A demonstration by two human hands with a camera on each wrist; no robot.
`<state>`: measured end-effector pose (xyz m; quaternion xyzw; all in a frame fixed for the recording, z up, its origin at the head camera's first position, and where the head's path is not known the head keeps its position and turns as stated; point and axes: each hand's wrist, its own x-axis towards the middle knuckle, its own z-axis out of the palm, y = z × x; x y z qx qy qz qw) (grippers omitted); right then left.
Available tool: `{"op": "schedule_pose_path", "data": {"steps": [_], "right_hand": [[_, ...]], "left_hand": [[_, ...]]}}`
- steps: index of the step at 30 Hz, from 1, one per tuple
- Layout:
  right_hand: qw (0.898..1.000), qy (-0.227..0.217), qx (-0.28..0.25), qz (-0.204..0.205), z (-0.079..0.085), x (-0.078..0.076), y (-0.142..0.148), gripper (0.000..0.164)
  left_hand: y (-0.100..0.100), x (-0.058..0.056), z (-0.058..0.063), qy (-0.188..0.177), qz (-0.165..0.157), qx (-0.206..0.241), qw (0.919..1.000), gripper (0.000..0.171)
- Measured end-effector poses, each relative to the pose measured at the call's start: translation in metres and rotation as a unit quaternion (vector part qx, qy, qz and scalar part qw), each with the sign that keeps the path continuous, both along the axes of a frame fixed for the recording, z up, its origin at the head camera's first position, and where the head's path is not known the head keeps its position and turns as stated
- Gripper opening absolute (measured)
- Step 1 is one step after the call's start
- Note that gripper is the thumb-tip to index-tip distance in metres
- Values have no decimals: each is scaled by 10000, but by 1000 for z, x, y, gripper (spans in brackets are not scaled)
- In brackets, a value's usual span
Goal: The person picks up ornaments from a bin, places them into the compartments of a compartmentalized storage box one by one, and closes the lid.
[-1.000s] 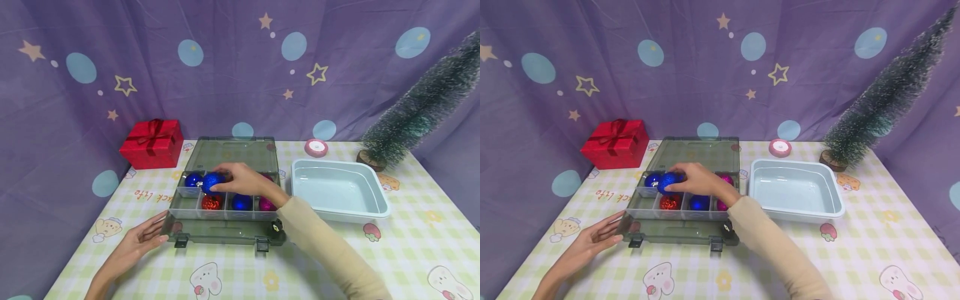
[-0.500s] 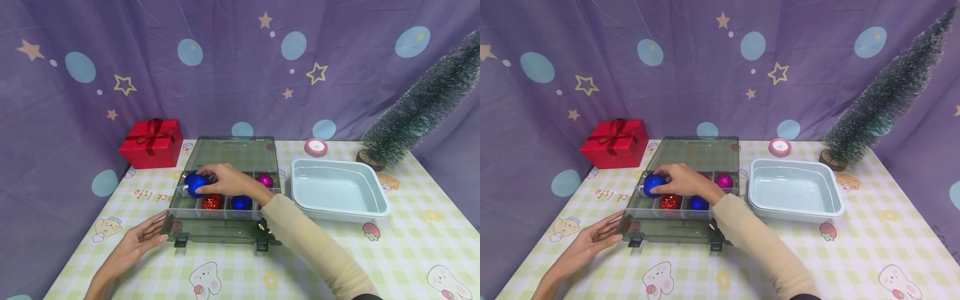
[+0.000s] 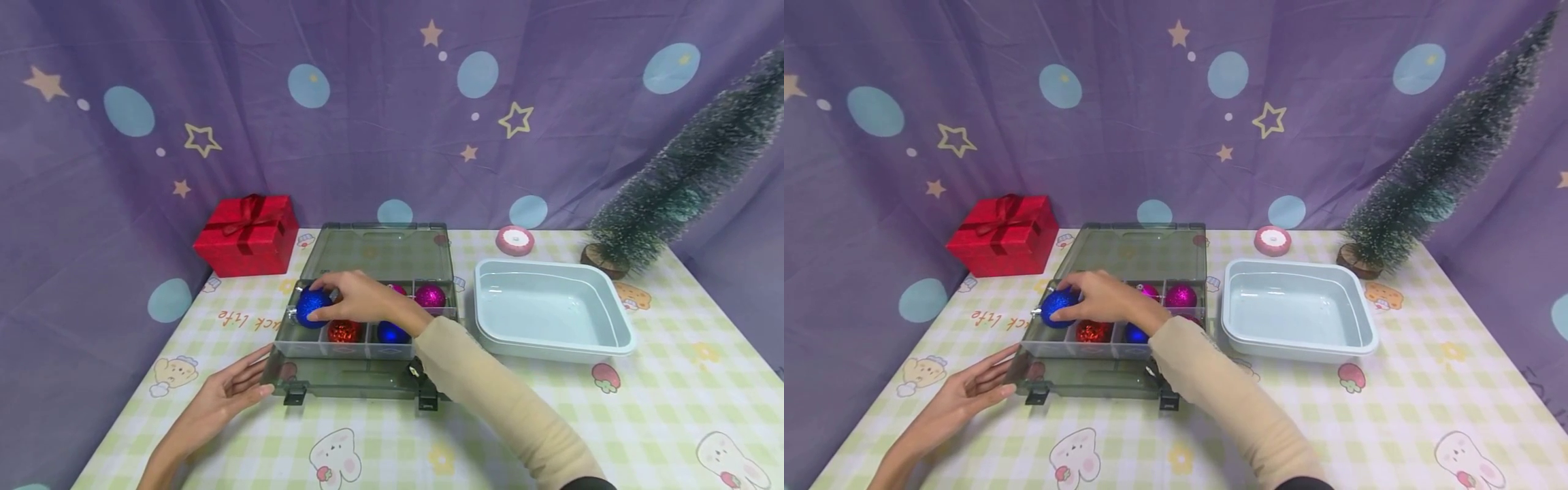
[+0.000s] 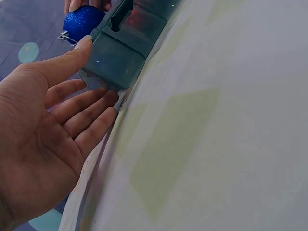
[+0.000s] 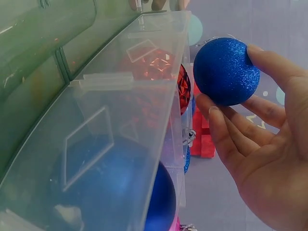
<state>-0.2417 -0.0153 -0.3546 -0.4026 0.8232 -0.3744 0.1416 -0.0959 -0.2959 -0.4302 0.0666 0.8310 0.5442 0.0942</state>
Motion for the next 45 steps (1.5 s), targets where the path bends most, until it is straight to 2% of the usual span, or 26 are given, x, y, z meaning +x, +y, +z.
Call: {"op": "schedule_pose_path", "data": {"steps": [7, 12, 22, 30, 36, 40, 45], "right_hand": [[10000, 12, 71, -23, -2, 0, -4, 54], [9999, -142, 43, 21, -1, -1, -1, 57], [9987, -384, -282, -172, 4, -7, 25, 54], [9975, -106, -327, -619, 11, -15, 58, 48], [9939, 28, -473, -1001, 15, -20, 86, 45], [9895, 49, -538, -1340, 16, -25, 104, 45], [9777, 93, -693, -1980, 15, -33, 127, 44]], "left_hand": [[0, -1, 0, -25, 88, -204, 9997, 68], [1, -1, 0, -63, 120, -259, 9996, 69], [1, -1, 1, 28, 117, -295, 9995, 69], [0, -2, 2, -77, 87, -287, 9995, 71], [-1, -6, 7, -274, -41, -273, 9992, 72], [-4, -10, 13, -388, -255, -325, 9984, 70], [-9, -21, 26, -475, -588, -637, 9951, 64]]}}
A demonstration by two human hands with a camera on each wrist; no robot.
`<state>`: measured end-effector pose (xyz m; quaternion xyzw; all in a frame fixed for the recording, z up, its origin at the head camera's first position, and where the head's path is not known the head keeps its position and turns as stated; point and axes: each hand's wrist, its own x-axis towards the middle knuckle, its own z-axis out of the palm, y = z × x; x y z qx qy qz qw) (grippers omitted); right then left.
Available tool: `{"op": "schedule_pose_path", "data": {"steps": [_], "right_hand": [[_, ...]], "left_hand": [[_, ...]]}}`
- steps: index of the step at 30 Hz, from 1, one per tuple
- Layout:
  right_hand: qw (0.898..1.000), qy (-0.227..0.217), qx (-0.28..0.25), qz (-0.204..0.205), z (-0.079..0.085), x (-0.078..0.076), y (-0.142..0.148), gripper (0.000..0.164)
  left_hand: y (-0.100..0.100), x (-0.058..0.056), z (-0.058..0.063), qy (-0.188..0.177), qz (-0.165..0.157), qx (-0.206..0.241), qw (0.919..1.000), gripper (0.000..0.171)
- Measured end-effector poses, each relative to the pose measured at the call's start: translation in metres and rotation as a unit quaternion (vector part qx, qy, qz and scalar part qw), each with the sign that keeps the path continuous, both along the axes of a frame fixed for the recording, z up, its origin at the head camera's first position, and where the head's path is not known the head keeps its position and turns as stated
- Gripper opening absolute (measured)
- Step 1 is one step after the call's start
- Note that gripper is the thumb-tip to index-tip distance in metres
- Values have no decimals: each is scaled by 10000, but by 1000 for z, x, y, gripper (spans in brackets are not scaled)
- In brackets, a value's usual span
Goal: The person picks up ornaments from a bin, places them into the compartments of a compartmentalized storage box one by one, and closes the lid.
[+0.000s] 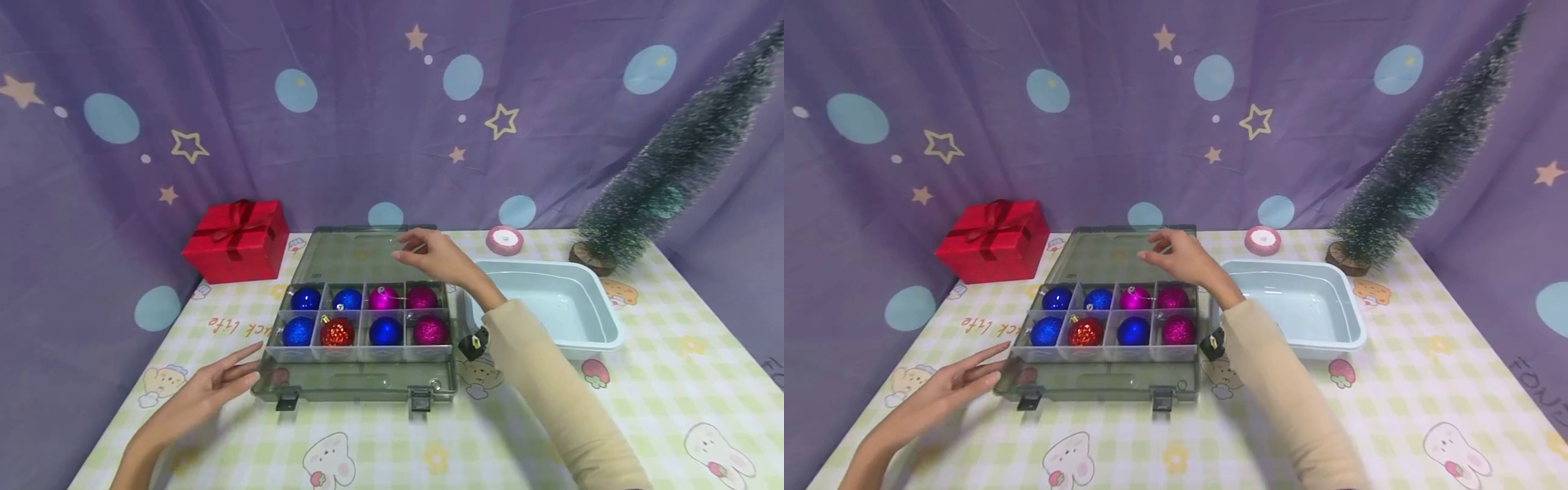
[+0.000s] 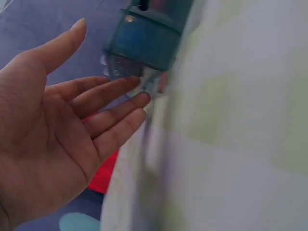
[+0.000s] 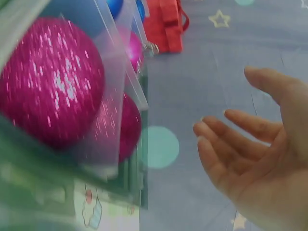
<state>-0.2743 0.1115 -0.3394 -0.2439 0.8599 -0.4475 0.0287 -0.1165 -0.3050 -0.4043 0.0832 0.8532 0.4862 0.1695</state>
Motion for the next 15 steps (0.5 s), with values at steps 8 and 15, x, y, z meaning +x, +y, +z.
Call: {"op": "schedule_pose_path", "data": {"steps": [8, 15], "right_hand": [[9943, -320, -219, -990, 1, -8, 26, 51], [9796, -1140, -1011, -1307, -3, -18, 38, 62]], "left_hand": [[2, -32, 24, 782, -402, 82, 9961, 55], [14, -72, 44, 961, -288, -148, 9948, 61]]}}
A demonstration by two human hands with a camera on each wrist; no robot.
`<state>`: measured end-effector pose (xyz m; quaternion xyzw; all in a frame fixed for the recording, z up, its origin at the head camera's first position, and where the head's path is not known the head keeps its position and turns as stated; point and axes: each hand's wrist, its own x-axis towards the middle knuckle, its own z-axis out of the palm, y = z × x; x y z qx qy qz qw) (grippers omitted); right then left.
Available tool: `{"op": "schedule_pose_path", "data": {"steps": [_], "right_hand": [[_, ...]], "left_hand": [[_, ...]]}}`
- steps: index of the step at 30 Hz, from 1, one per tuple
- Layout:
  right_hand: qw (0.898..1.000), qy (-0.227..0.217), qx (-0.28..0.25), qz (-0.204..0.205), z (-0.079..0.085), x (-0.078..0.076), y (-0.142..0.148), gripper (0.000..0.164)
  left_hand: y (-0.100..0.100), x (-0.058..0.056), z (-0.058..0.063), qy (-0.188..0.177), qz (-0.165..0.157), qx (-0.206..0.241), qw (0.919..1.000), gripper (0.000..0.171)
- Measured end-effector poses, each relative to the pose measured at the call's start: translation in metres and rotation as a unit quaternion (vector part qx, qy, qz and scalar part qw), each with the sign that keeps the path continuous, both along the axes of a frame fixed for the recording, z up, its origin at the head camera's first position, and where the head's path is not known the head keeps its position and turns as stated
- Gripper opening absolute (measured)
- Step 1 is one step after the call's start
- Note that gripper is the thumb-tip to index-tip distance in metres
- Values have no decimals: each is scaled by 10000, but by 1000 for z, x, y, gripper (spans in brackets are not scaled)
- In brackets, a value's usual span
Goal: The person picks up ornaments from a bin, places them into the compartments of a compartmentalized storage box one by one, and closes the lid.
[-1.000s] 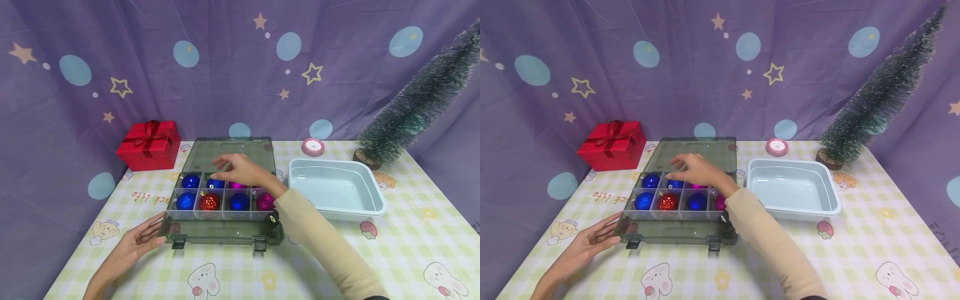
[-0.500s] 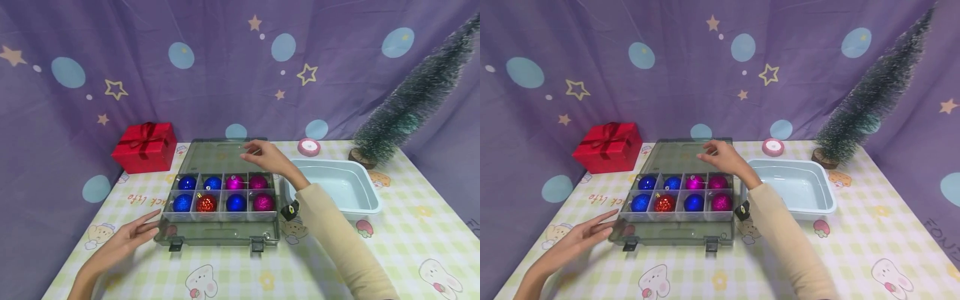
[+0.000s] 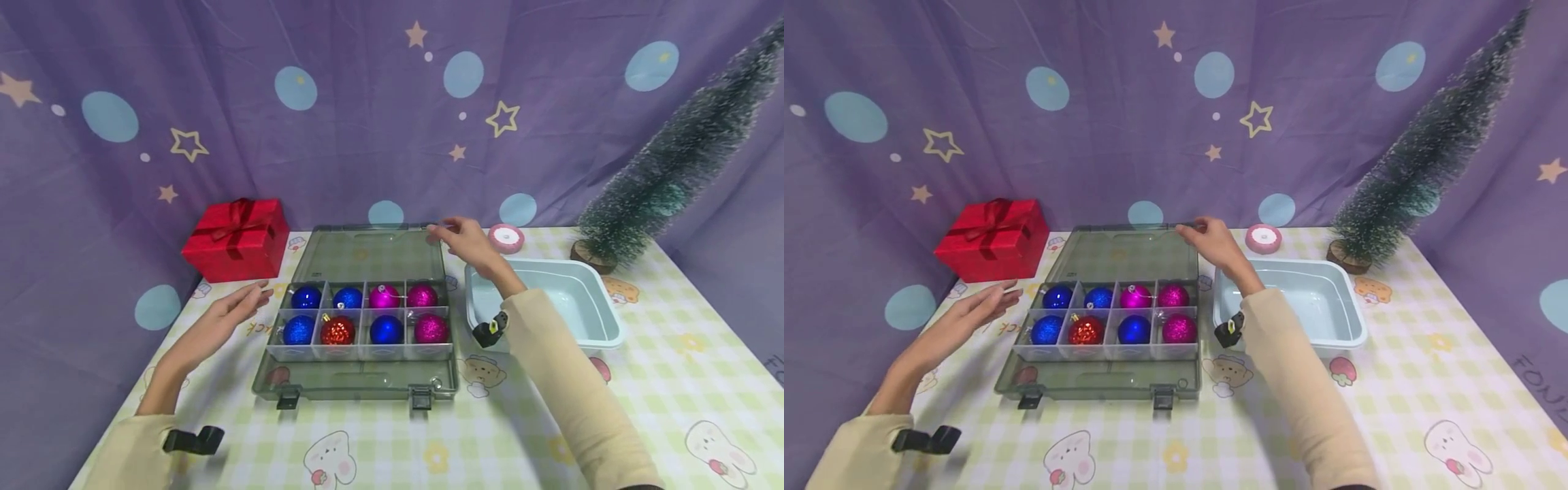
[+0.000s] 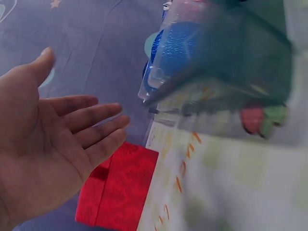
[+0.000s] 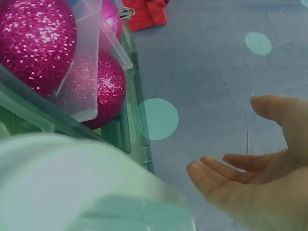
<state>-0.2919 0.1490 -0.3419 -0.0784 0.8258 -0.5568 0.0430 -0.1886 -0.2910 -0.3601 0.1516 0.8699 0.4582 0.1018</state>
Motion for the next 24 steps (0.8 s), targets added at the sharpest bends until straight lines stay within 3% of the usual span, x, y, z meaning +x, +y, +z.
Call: {"op": "schedule_pose_path", "data": {"steps": [5, 10, 17, 24], "right_hand": [[9964, -539, -626, -162, 1, -5, 4, 65], [9891, -1037, -1025, -195, 0, -9, 5, 77], [9840, -1417, -1077, -105, -4, -13, -3, 83], [9841, -1517, -859, -330, -7, -18, -13, 83]], "left_hand": [[9, -32, 6, -98, -69, 237, 9996, 67], [16, -56, 9, -208, 11, 523, 9984, 79], [23, -84, 8, -693, 156, 1179, 9905, 94], [29, -104, -5, -1195, 281, 1575, 9799, 101]]}}
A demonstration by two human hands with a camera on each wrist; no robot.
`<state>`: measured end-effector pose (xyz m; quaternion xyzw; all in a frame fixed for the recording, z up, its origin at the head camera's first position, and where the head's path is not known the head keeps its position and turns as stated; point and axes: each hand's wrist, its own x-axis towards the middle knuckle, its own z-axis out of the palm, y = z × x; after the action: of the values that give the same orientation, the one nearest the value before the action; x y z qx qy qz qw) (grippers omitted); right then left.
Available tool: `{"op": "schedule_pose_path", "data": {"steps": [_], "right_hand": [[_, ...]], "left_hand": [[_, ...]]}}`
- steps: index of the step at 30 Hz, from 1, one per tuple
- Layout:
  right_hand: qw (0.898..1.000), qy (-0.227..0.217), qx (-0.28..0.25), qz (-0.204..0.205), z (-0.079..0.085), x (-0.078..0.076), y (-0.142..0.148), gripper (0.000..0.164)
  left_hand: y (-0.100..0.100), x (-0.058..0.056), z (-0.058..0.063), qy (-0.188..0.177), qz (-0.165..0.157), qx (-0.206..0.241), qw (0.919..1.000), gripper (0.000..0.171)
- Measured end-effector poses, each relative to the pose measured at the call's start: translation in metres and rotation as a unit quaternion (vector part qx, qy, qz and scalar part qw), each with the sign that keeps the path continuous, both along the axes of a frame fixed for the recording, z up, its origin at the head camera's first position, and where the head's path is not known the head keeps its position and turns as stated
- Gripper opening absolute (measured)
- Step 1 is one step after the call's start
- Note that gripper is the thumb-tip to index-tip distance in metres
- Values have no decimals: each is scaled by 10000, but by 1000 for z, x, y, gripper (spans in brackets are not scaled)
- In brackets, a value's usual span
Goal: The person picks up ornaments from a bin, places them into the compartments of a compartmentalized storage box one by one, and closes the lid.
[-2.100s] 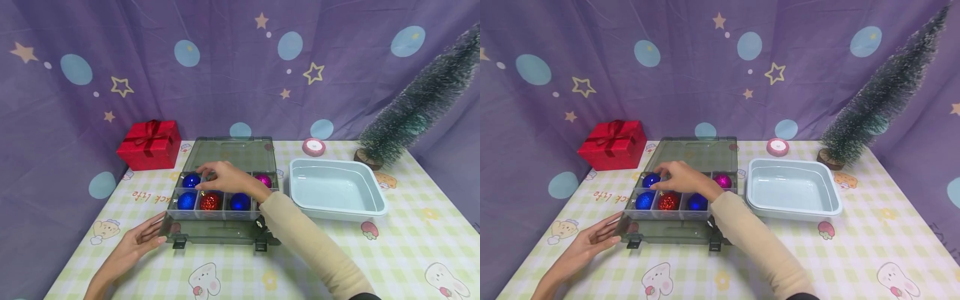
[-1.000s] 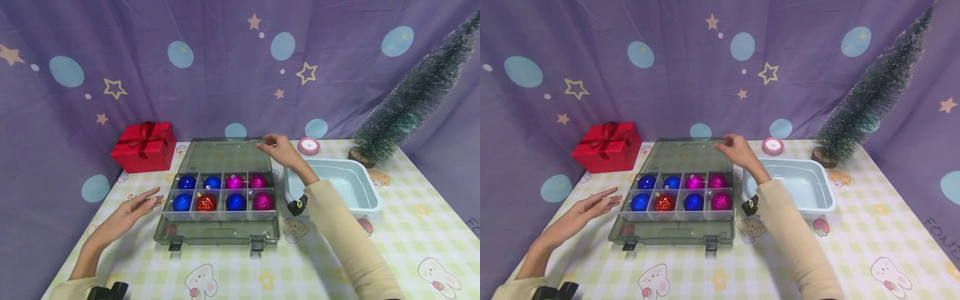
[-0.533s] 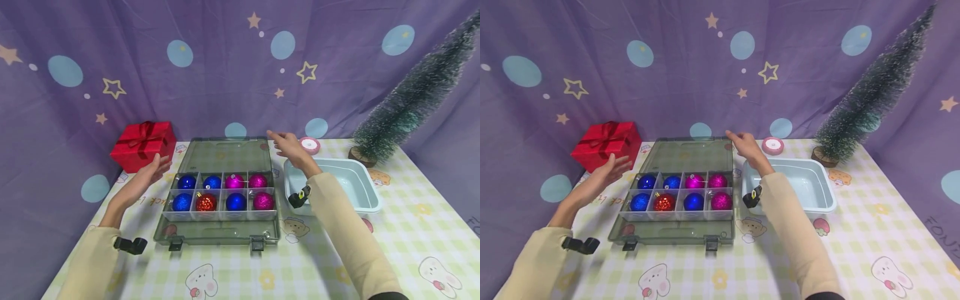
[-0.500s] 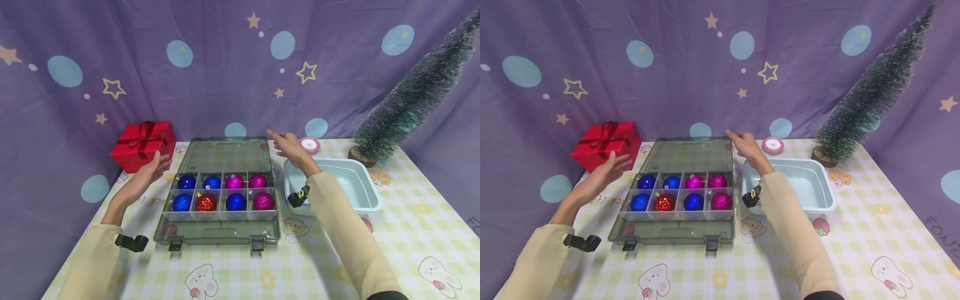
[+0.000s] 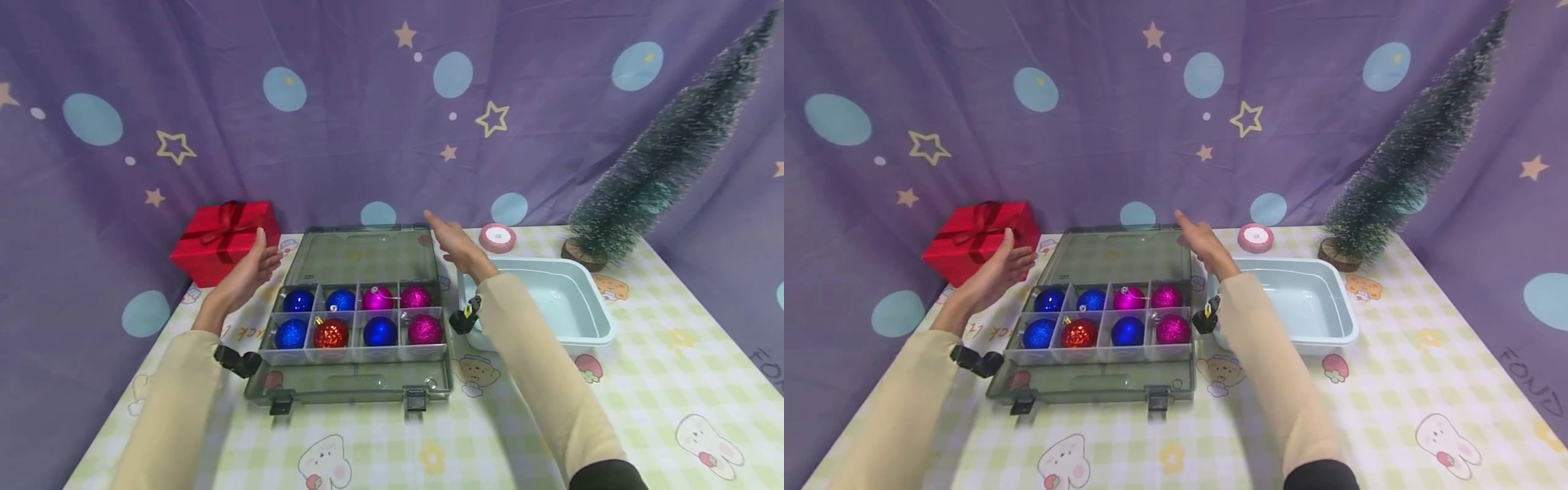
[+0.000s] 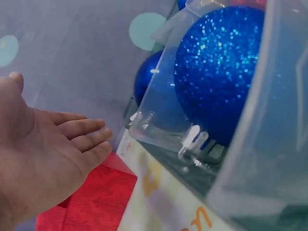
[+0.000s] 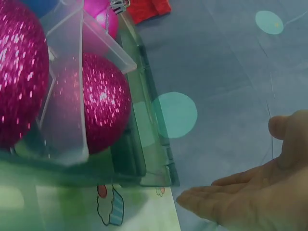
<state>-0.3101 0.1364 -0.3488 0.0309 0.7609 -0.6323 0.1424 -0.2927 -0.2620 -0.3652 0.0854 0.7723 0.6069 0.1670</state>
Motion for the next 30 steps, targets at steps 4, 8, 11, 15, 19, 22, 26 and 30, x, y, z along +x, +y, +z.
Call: {"op": "schedule_pose_path", "data": {"steps": [4, 8, 11, 15, 19, 22, 26, 30], "right_hand": [[9999, -31, 104, 90, -3, -3, -7, 80], [9998, -111, 10, 180, -7, -6, -11, 78], [9995, -210, -167, 146, -10, -8, -12, 77], [9986, -389, -320, 135, -14, -10, -14, 74], [9985, -448, -296, 116, -17, -12, -15, 75], [9987, -420, -286, 75, -18, -12, -17, 75], [9984, -483, -281, 12, -20, -13, -17, 75], [9983, -513, -277, -68, -22, -13, -18, 75]], "left_hand": [[0, -6, -7, -102, 14, 5, 9999, 102], [0, -9, -12, -199, 56, 23, 9998, 103], [1, -11, -16, -228, 105, -7, 9997, 103], [5, -14, -22, -269, 145, -114, 9995, 102], [8, -16, -26, -310, 126, -50, 9994, 102], [8, -17, -26, -307, 118, -9, 9995, 102], [5, -18, -26, -317, 94, 7, 9995, 102], [5, -19, -27, -291, 68, 41, 9995, 103]]}}
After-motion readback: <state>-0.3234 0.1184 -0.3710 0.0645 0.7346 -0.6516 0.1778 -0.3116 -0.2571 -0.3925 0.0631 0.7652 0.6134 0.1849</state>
